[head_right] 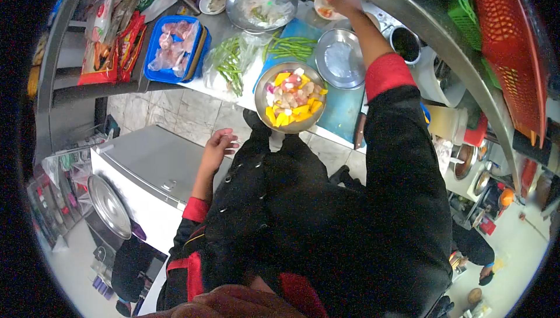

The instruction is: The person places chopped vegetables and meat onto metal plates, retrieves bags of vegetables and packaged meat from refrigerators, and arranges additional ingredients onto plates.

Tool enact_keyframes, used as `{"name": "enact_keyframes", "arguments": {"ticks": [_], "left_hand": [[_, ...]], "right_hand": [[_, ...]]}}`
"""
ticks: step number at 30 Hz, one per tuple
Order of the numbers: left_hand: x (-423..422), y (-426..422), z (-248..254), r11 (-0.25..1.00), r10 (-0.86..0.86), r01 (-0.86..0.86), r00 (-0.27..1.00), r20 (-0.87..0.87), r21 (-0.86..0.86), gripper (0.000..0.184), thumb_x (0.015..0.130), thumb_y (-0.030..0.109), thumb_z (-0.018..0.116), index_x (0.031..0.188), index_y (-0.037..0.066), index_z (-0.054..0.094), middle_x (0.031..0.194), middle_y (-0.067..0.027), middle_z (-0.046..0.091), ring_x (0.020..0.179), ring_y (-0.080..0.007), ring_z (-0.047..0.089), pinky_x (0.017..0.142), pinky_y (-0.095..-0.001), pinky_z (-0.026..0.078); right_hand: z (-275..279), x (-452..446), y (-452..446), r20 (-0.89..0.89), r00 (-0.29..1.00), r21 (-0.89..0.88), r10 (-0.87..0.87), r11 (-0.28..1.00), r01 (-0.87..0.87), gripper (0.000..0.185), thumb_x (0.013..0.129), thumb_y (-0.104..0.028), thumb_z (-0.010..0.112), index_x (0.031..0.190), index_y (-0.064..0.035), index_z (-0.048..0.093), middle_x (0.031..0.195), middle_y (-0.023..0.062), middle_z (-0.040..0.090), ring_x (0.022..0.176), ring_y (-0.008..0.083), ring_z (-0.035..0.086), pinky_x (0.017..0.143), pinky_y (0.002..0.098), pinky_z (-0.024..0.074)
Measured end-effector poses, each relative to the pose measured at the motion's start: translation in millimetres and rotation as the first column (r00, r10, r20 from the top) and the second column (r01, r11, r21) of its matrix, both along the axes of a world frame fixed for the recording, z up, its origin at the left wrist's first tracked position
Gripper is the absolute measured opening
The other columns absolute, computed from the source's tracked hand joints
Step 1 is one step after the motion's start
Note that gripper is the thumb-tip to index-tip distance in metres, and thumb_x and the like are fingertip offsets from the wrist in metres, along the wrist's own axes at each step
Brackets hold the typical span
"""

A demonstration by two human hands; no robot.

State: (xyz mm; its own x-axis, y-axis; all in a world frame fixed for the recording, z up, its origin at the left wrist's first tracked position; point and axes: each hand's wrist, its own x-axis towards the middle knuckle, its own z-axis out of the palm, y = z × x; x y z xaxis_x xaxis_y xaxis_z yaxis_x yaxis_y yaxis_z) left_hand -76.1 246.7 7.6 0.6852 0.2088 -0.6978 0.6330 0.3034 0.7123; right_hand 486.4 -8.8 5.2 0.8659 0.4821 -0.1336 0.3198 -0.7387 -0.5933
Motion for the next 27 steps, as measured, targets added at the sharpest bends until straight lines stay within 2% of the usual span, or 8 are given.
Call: {"name": "enact_keyframes", "arguments": {"ticks": [3,7,11,14,15,20,22,27], "left_hand": [[32.1,-21.3,0.3,0.999,-0.043,0.044,0.999,0.017,-0.031,0.035,0.099,0.022,0.057,0.129,0.006,0.052,0.108,-0.011,0.068,0.088,-0.0187,0.069,0.071,-0.0294,0.054],[77.1,-40.1,-20.3,0.992,-0.117,0.118,0.993,0.022,-0.039,0.041,0.097,0.022,0.061,0.132,0.004,0.047,0.103,-0.0109,0.067,0.083,-0.0183,0.069,0.067,-0.0278,0.054],[105.0,-42.0,-50.3,0.97,-0.234,0.235,0.972,0.035,-0.057,0.04,0.096,0.016,0.06,0.132,0.005,0.046,0.097,-0.0097,0.066,0.078,-0.0173,0.068,0.065,-0.0276,0.057],[113.9,-41.0,-44.4,0.944,-0.305,0.311,0.95,0.064,-0.11,0.039,0.095,0.01,0.056,0.133,0.006,0.047,0.098,-0.0101,0.066,0.078,-0.0164,0.067,0.067,-0.0284,0.059],[115.1,-38.4,-45.2,0.945,-0.306,0.314,0.948,0.094,-0.093,0.04,0.095,0.008,0.055,0.134,0.005,0.046,0.1,-0.0106,0.066,0.079,-0.0169,0.067,0.067,-0.0286,0.059],[124.6,-14.4,-35.1,0.911,-0.401,0.412,0.898,0.182,-0.028,0.041,0.095,0.008,0.053,0.136,0.004,0.047,0.109,-0.0112,0.066,0.086,-0.018,0.068,0.069,-0.0281,0.058],[134.7,-11.2,-7.0,0.869,-0.489,0.494,0.856,0.166,0.015,0.042,0.096,0.009,0.053,0.137,0.004,0.047,0.107,-0.0113,0.067,0.084,-0.018,0.068,0.069,-0.0285,0.058],[156.0,-13.6,28.4,0.763,-0.636,0.646,0.751,0.178,0.0,0.04,0.096,0.007,0.051,0.137,0.004,0.048,0.106,-0.0124,0.068,0.081,-0.0166,0.069,0.065,-0.026,0.058]], "right_hand": [[38.4,-66.6,-2.6,-0.447,0.878,0.341,0.168,0.94,-0.006,0.032,0.082,-0.015,0.072,0.114,-0.0095,0.068,0.098,0.0026,0.07,0.083,0.0126,0.065,0.071,0.0299,0.0559],[71.7,-192.7,10.5,-0.583,0.714,0.308,0.387,0.919,-0.247,0.023,0.084,-0.016,0.072,0.106,-0.0088,0.069,0.104,0.0026,0.069,0.093,0.0147,0.065,0.072,0.0301,0.055],[48.3,-278.1,25.5,-0.062,0.86,0.136,0.506,0.858,-0.495,0.025,0.078,-0.007,0.069,0.102,-0.009,0.071,0.103,0.0103,0.068,0.093,0.0247,0.066,0.082,0.0348,0.0519],[60.0,-297.3,14.5,-0.047,0.907,0.294,0.419,0.874,-0.388,0.03,0.074,-0.001,0.066,0.102,-0.01,0.071,0.102,0.0115,0.068,0.092,0.0285,0.066,0.081,0.0351,0.0525],[87.3,-301.8,2.8,-0.296,0.898,0.434,0.326,0.883,-0.178,0.031,0.074,0.001,0.066,0.102,-0.0101,0.072,0.103,0.0125,0.068,0.092,0.0283,0.067,0.081,0.0352,0.053],[85.6,-347.5,-75.1,-0.056,0.963,0.262,-0.265,0.926,0.27,0.036,0.082,-0.009,0.071,0.117,-0.0103,0.066,0.11,0.0095,0.067,0.086,0.0213,0.067,0.082,0.0338,0.055],[82.9,-382.2,-98.8,-0.217,0.846,0.065,-0.487,0.858,0.51,0.046,0.087,-0.021,0.072,0.13,-0.0129,0.057,0.107,0.0089,0.067,0.086,0.0201,0.067,0.077,0.0322,0.0559],[77.2,-459.9,-113.5,-0.655,0.613,0.359,-0.442,0.532,0.767,0.063,0.093,-0.025,0.066,0.146,-0.01,0.036,0.108,0.0128,0.063,0.08,0.0193,0.069,0.066,0.0298,0.0576]]}}
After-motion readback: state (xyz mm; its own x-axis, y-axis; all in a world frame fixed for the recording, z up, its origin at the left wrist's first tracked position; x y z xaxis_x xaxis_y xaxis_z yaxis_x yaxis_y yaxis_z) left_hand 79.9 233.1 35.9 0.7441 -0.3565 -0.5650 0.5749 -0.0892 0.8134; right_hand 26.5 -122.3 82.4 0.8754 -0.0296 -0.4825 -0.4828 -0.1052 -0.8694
